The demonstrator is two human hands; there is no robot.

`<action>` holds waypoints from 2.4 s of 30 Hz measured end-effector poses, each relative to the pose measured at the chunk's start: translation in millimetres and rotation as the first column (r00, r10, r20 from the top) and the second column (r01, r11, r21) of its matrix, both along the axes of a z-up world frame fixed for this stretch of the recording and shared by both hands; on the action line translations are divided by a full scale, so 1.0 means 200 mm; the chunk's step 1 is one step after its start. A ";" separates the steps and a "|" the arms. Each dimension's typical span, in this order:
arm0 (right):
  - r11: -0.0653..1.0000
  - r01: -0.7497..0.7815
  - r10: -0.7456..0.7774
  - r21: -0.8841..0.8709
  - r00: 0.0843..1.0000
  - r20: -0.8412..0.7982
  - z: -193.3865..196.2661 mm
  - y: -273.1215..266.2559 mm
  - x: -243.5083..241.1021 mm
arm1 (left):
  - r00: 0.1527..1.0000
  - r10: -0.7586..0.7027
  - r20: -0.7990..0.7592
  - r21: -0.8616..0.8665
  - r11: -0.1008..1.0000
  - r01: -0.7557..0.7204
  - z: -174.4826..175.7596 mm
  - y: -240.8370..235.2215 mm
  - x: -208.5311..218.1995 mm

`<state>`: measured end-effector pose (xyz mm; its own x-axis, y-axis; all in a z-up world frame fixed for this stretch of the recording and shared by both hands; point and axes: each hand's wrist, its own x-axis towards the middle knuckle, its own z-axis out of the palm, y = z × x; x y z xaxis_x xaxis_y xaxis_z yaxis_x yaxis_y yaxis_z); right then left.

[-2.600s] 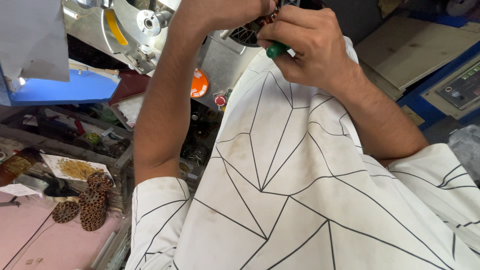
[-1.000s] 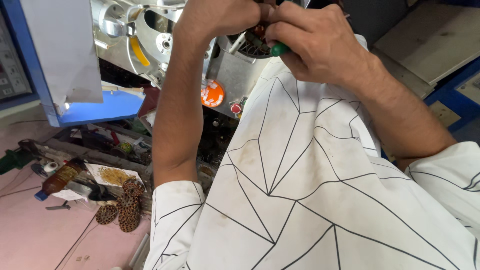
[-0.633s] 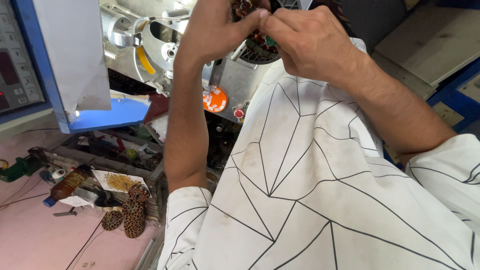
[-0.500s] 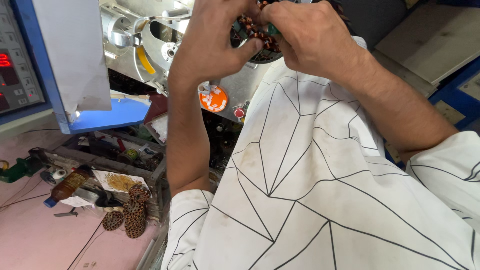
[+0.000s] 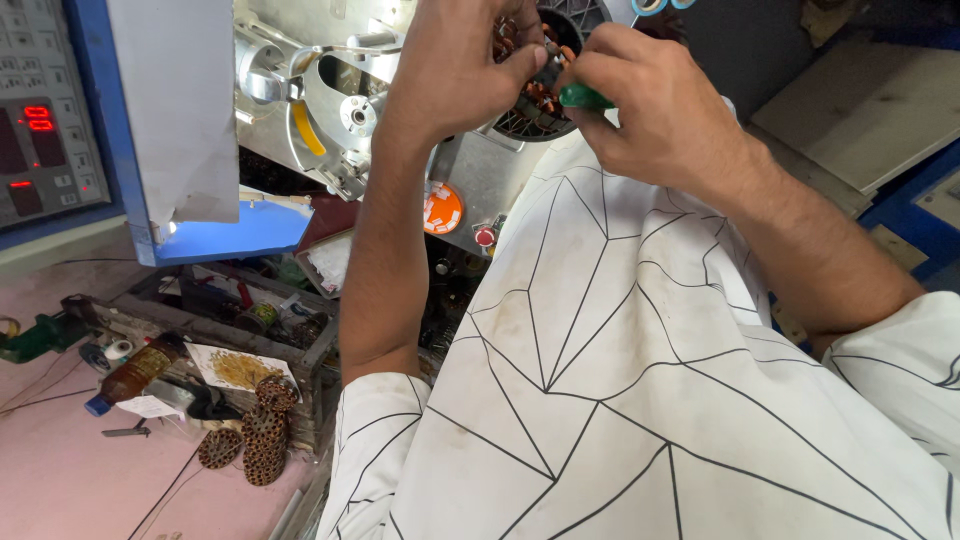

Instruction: The person handles a stator core by hand, uses scissors to cut a wire, and uses a screwdriver to manipulate or align wires within the stator slots.

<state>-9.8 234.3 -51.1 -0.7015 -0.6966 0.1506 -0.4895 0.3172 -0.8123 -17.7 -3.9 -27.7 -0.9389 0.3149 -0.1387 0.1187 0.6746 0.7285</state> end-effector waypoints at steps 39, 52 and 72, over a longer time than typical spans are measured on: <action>0.986 0.031 0.006 -0.167 0.976 0.217 -0.02 -0.08 -0.09 | 0.893 0.375 -0.248 -0.006 0.921 -0.389 0.06 0.19 0.29; 0.978 0.077 -0.023 -0.194 0.963 0.267 -0.08 -0.06 -0.09 | 0.934 0.305 -0.184 0.024 0.952 -0.306 0.08 0.11 0.20; 0.706 0.608 -0.223 -0.364 0.678 0.700 0.06 0.01 -0.04 | 0.857 0.516 0.010 0.544 0.716 -0.438 -0.26 0.00 0.47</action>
<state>-17.9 236.8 -39.7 -0.9614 -0.2338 -0.1450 0.1961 -0.2128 -0.9572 76.7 -4.3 -80.6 -0.9800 -0.1936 0.0456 0.0057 0.2017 0.9794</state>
